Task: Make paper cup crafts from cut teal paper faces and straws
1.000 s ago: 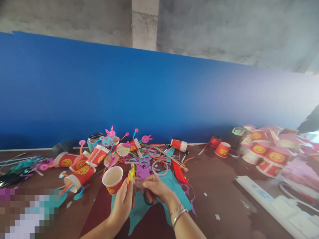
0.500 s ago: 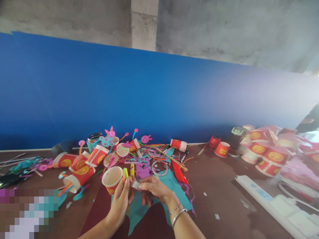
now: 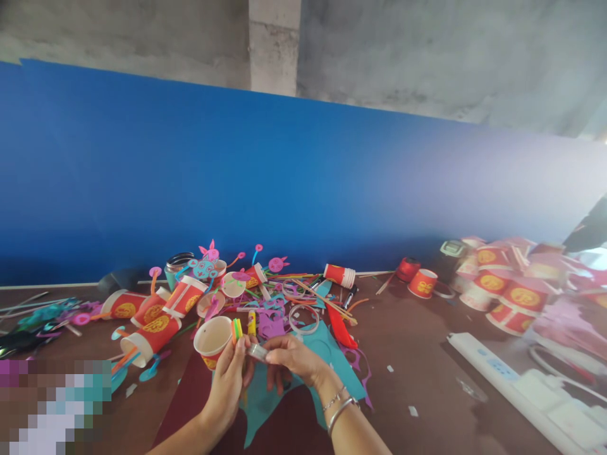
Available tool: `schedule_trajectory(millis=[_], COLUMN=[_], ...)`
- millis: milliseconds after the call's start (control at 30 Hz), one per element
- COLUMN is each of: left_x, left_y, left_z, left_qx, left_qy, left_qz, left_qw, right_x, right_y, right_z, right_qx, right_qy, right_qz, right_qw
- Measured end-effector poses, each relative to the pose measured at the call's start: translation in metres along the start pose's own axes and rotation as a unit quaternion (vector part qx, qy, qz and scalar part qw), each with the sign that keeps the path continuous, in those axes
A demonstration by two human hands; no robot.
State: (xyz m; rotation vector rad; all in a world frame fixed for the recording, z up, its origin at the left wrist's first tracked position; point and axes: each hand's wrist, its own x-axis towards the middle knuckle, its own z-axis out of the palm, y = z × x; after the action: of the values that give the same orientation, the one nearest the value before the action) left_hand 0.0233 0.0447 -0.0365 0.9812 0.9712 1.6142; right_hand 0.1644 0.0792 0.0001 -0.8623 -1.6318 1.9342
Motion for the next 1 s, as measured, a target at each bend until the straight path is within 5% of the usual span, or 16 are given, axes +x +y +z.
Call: schedule_trajectory(millis=[200, 300, 600, 1000], left_x=[-0.006, -0.006, -0.002, -0.002], left_y=[-0.001, -0.007, -0.001, 0.002], left_z=[-0.003, -0.005, 0.002, 0.004], left_qx=[0.097, 0.122, 0.013, -0.048], left_qy=[-0.047, -0.022, 0.047, 0.021], left_qz=[0.024, 0.036, -0.001, -0.049], left_qw=[0.994, 0.992, 0.999, 0.997], right_x=[0.001, 0.003, 0.0, 0.001], right_y=[0.001, 0.005, 0.002, 0.003], right_z=[-0.005, -0.007, -0.006, -0.003], right_qx=[-0.041, -0.054, 0.013, -0.003], right_qy=[0.004, 0.029, -0.035, -0.033], right_qz=[0.042, 0.041, 0.025, 0.011], right_qw=[0.998, 0.997, 0.999, 0.999])
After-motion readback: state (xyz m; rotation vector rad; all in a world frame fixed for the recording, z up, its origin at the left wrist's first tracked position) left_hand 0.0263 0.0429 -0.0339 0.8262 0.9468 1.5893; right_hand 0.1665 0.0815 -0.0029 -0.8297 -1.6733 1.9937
